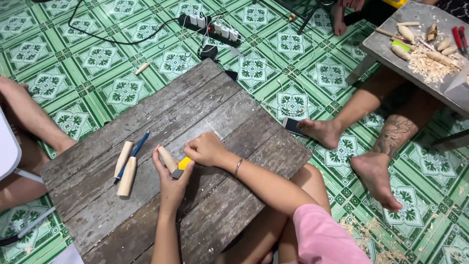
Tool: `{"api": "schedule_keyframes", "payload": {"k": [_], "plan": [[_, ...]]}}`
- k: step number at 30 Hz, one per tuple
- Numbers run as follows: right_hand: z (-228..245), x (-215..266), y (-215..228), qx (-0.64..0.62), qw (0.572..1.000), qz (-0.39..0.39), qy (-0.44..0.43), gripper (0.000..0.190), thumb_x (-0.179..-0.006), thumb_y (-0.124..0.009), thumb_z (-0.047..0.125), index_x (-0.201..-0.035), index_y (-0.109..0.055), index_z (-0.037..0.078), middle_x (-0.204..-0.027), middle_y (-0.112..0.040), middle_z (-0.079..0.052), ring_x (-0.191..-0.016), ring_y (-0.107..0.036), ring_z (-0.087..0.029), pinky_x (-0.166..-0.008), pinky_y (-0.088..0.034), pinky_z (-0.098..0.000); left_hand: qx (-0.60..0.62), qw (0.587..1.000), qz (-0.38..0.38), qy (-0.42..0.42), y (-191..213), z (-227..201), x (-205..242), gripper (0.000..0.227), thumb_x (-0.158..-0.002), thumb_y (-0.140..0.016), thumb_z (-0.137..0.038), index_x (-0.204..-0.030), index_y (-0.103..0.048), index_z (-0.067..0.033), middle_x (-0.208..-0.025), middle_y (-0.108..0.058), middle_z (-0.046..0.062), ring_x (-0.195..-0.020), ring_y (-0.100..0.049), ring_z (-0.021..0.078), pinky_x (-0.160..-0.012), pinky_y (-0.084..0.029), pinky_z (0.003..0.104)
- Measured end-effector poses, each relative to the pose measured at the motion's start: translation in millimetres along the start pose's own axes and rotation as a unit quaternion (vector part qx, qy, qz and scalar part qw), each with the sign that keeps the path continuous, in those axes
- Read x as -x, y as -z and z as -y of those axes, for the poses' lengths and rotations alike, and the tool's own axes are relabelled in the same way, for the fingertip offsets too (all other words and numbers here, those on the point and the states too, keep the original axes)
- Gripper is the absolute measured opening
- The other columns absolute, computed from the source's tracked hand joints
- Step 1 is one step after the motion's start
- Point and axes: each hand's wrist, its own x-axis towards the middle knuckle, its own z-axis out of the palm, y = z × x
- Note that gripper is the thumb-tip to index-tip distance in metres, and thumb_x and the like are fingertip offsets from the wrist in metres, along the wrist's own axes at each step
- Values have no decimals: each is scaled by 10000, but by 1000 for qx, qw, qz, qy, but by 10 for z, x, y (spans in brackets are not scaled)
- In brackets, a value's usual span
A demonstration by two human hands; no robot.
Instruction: The person carves a small piece of wood using a utility knife.
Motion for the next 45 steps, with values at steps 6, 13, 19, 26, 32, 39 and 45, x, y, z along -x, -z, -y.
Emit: {"api": "schedule_keyframes", "payload": {"k": [6,13,19,26,32,39,45], "plan": [[-12,-1,9,0,1000,18,3,501,-935,-473,434,-553,-619,144,-479,-577,-160,-593,-684,-416,-538,-495,-486,-4,1000,5,-6,-10,-38,3,979,-851,-779,-106,-1582,-135,-202,-815,-596,74,-598,-537,102,-505,-431,201],[-23,-15,13,9,1000,25,0,500,-933,-468,443,-551,-625,161,-466,-577,-148,-589,-687,-405,-545,-506,-460,1,1000,7,-7,40,181,-51,980,-846,-778,-93,-1582,-140,-203,-809,-594,65,-613,-540,98,-507,-426,198],[7,-15,41,2,1000,22,9,499,-928,-473,444,-545,-609,156,-470,-569,-156,-595,-681,-414,-538,-498,-474,8,1000,9,-12,70,302,-60,983,-838,-777,-68,-1581,-148,-203,-804,-592,59,-629,-540,98,-516,-431,191],[-33,-26,37,14,1000,16,14,490,-916,-491,451,-539,-613,161,-457,-561,-151,-578,-676,-406,-532,-498,-460,2,1000,18,-9,69,209,-80,967,-859,-764,-80,-1583,-132,-183,-790,-601,103,-546,-551,138,-465,-423,218],[-30,-45,130,34,994,92,47,554,-948,-438,467,-553,-641,135,-487,-598,-164,-600,-685,-419,-554,-492,-481,20,1000,14,-10,48,25,-52,978,-842,-782,-71,-1584,-157,-193,-803,-602,93,-599,-566,133,-512,-444,210],[192,-96,393,-6,987,95,129,482,-1028,-437,372,-652,-619,132,-631,-639,-134,-711,-706,-364,-598,-530,-444,58,998,2,-17,76,-165,-71,994,-816,-808,-57,-1585,-195,-207,-821,-604,77,-677,-588,125,-582,-475,197],[152,-71,248,-10,988,134,81,514,-1041,-424,434,-666,-648,164,-589,-665,-119,-684,-717,-364,-586,-535,-433,66,998,2,3,117,-237,-12,1008,-796,-829,-46,-1586,-226,-218,-836,-605,65,-740,-606,119,-638,-500,186]]}}
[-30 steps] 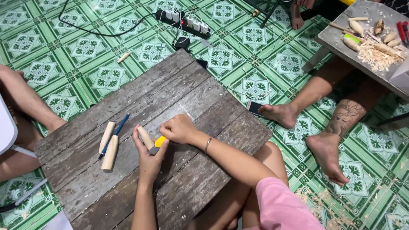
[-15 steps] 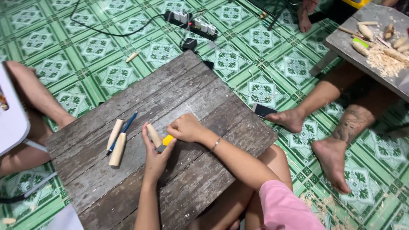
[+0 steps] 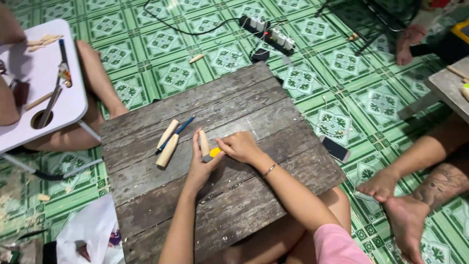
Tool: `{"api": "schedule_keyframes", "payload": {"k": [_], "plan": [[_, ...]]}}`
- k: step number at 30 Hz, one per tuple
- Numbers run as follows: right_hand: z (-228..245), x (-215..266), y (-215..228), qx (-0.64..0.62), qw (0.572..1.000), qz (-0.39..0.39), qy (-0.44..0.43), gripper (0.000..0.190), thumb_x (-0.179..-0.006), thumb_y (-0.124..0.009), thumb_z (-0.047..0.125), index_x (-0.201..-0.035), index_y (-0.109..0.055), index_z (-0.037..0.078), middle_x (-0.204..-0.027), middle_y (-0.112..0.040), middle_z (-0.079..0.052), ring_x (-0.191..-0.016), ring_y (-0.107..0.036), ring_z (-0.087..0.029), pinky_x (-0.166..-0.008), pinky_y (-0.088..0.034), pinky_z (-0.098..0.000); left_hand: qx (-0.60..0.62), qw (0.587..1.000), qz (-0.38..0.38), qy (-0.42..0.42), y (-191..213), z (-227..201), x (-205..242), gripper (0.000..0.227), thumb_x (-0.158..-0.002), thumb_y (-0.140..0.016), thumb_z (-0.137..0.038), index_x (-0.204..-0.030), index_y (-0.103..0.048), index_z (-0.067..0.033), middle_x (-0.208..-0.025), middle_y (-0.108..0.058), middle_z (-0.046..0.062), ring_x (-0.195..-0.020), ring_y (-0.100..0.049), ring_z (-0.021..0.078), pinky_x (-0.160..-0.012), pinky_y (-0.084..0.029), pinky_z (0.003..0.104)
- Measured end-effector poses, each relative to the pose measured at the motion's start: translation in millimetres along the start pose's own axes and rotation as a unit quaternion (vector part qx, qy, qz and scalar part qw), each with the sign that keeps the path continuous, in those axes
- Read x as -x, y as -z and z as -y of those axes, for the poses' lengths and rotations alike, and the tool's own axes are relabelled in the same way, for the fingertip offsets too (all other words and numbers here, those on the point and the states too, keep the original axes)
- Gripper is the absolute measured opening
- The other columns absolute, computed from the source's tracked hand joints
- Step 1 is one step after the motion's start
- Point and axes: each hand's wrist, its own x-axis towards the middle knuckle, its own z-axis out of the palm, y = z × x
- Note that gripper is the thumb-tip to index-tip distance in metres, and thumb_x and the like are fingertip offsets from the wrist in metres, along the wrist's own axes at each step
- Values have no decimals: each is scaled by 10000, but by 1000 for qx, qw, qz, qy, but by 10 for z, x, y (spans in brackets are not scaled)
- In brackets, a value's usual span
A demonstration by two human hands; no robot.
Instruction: The person carves a small piece of wood using a utility knife.
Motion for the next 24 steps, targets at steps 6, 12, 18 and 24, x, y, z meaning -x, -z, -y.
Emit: {"api": "schedule_keyframes", "payload": {"k": [6,12,18,24], "plan": [[-170,7,-226,19,998,-54,-39,549,-1030,-456,420,-561,-588,169,-483,-603,-88,-566,-688,-333,-510,-499,-375,-6,1000,-9,0,26,320,-33,1048,-770,-870,-76,-1585,-230,-233,-825,-620,65,-747,-625,115,-658,-511,190],[-248,35,-433,53,991,-110,-61,608,-1056,-428,404,-505,-567,187,-445,-573,-82,-516,-668,-329,-476,-473,-369,-11,999,-44,-4,-20,49,45,1027,-771,-881,-130,-1577,-256,-252,-817,-644,58,-747,-634,105,-653,-509,190],[-263,51,-455,28,989,-115,-84,614,-1063,-421,402,-508,-610,220,-463,-589,-78,-558,-671,-360,-495,-480,-409,-11,996,-81,-33,-77,117,32,992,-777,-868,-120,-1565,-278,-242,-766,-627,46,-702,-616,95,-632,-490,184],[-273,60,-480,32,985,-139,-94,612,-1067,-434,382,-506,-618,218,-446,-567,-87,-535,-657,-365,-488,-467,-405,-22,992,-97,-71,-65,200,-6,954,-784,-854,-110,-1552,-301,-230,-710,-608,34,-653,-597,83,-610,-469,177]]}}
